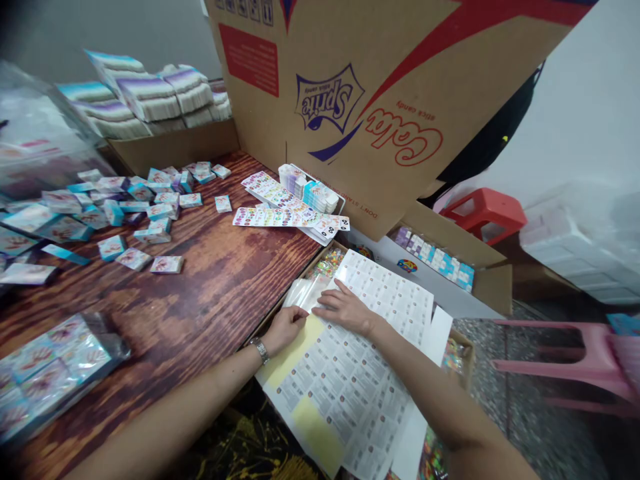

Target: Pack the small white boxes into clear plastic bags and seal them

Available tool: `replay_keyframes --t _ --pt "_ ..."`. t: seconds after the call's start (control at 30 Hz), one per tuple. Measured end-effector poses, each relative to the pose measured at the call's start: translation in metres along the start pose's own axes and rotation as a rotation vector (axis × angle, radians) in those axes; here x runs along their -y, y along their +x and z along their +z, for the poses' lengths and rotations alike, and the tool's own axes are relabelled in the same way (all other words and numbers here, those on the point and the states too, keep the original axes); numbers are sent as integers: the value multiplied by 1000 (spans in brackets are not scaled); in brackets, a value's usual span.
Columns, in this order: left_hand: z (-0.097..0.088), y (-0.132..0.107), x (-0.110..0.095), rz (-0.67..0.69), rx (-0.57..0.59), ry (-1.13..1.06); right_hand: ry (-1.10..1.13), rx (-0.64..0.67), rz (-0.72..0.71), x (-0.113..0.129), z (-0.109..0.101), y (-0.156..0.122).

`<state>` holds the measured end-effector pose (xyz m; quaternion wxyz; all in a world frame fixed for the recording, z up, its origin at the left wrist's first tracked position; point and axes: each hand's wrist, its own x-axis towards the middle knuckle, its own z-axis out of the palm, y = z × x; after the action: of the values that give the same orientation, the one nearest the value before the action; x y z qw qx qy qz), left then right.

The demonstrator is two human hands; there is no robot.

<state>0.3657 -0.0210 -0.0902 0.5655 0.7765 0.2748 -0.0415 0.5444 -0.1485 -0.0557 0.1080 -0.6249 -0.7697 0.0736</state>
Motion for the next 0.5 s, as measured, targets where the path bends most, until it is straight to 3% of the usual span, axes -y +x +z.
replay_keyframes --t 0.17,0.33,0.5 --pt "-2 1 -3 -5 4 1 34 33 -33 2 -1 2" --pt "-2 2 -6 -23 8 15 -24 41 28 2 3 7" --pt "1 3 -7 -52 10 27 -9 58 -26 -3 9 7"
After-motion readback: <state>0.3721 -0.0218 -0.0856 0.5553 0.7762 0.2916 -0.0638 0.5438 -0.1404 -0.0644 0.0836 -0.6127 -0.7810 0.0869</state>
